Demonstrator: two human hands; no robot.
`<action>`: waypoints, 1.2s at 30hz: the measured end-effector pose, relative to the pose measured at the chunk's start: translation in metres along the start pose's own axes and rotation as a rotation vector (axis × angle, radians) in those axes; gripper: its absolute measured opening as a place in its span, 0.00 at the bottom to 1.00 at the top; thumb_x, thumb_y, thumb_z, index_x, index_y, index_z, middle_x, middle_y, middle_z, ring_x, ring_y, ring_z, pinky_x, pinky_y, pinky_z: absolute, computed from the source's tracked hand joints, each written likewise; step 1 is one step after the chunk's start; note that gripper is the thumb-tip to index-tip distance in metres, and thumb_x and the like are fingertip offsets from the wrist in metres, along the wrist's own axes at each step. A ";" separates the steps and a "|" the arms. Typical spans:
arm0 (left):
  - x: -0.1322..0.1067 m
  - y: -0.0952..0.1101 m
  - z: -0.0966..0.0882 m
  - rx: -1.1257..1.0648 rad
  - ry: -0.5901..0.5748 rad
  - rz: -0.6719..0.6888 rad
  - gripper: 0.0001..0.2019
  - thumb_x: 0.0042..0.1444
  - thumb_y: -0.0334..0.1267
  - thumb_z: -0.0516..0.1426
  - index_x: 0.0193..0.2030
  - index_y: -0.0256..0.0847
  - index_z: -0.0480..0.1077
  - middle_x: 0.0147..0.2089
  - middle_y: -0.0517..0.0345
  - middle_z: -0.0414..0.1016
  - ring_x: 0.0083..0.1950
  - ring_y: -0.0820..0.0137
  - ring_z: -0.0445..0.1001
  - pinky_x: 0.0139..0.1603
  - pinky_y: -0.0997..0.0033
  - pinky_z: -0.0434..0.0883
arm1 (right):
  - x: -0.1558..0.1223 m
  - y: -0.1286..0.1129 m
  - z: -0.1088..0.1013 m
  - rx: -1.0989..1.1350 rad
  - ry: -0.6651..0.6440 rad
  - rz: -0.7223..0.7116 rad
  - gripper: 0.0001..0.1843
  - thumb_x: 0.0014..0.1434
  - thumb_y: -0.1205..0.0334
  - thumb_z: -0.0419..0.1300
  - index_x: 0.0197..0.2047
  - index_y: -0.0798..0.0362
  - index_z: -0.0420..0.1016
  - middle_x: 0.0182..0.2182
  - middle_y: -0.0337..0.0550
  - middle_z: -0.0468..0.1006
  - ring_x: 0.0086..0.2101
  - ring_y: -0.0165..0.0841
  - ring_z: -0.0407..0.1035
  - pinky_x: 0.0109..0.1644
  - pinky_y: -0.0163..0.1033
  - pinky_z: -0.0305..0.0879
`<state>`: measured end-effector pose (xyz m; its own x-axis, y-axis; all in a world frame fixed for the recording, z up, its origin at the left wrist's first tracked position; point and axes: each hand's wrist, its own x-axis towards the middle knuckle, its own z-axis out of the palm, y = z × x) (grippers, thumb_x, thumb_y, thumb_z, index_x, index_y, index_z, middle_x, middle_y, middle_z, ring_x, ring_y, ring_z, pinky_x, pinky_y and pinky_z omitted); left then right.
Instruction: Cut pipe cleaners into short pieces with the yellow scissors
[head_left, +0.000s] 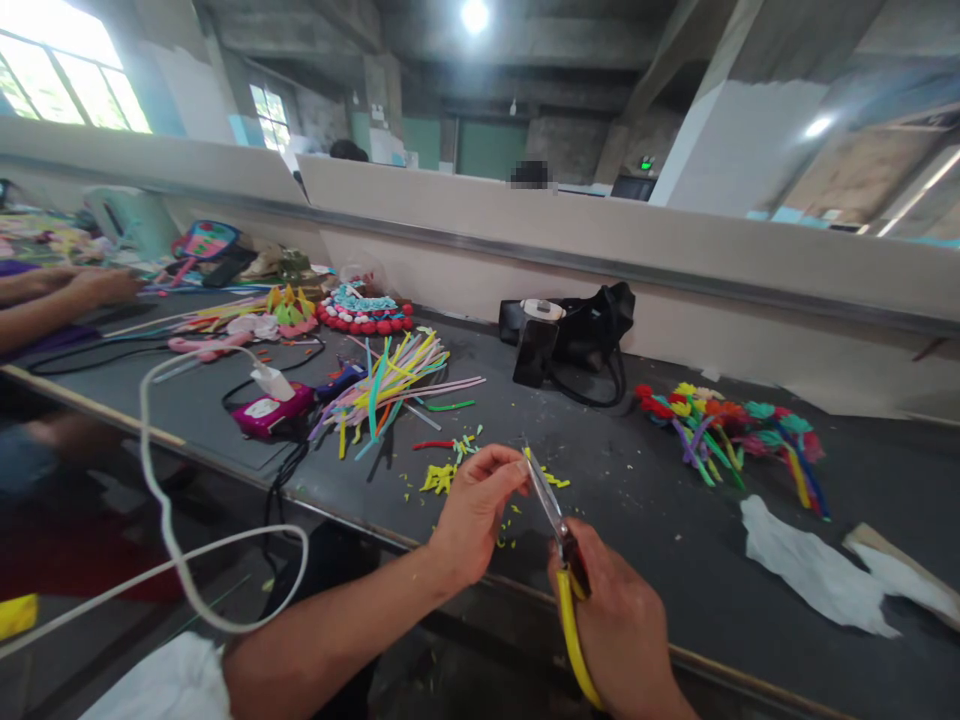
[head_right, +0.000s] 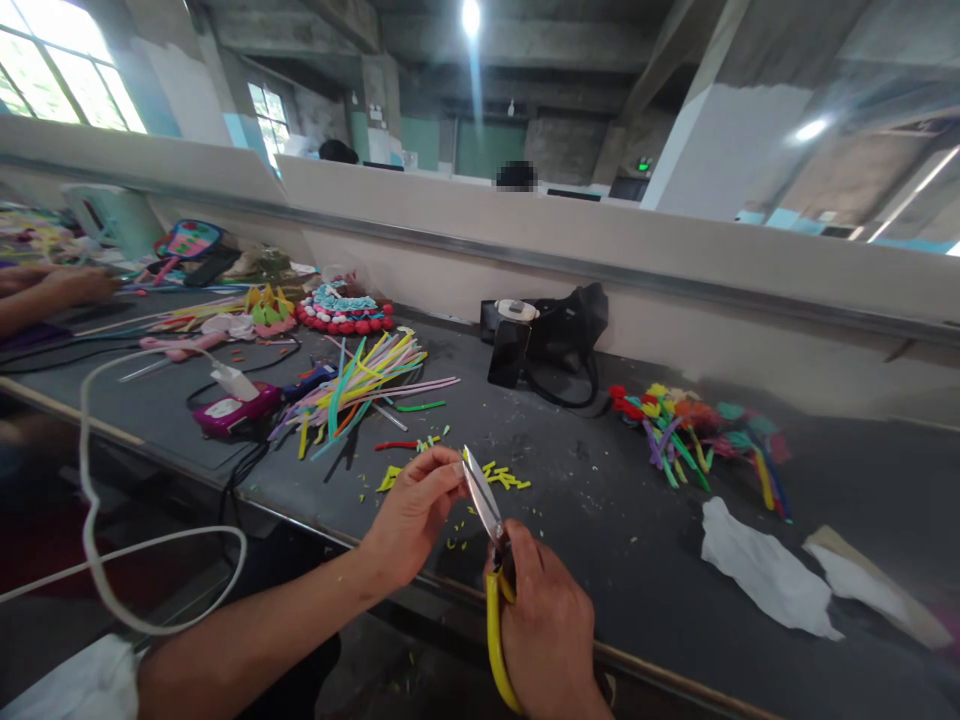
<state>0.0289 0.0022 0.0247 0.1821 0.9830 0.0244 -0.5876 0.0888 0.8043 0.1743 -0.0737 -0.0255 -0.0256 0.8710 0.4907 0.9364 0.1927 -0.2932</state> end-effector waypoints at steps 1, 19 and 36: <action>0.000 0.000 0.000 -0.002 -0.001 -0.002 0.06 0.46 0.35 0.64 0.27 0.38 0.71 0.26 0.62 0.70 0.30 0.76 0.66 0.36 0.74 0.64 | 0.000 0.000 0.000 0.003 -0.008 0.002 0.15 0.64 0.58 0.48 0.48 0.53 0.70 0.30 0.43 0.79 0.29 0.35 0.74 0.32 0.36 0.65; 0.013 0.016 -0.022 0.418 -0.078 0.041 0.04 0.46 0.34 0.59 0.24 0.38 0.69 0.23 0.63 0.67 0.28 0.75 0.63 0.33 0.74 0.61 | 0.007 -0.005 -0.004 0.185 -0.138 0.078 0.15 0.66 0.55 0.46 0.41 0.51 0.71 0.25 0.39 0.78 0.21 0.29 0.71 0.29 0.32 0.63; 0.047 0.013 -0.060 1.748 -0.355 0.555 0.06 0.56 0.34 0.55 0.37 0.41 0.73 0.40 0.54 0.76 0.43 0.65 0.71 0.44 0.65 0.62 | -0.005 0.027 -0.018 0.133 -0.238 0.110 0.12 0.65 0.53 0.49 0.42 0.48 0.70 0.27 0.39 0.81 0.25 0.34 0.75 0.33 0.34 0.64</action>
<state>-0.0180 0.0592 0.0005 0.5478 0.7427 0.3852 0.6989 -0.6593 0.2773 0.2057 -0.0811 -0.0211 -0.0226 0.9685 0.2479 0.8842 0.1351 -0.4471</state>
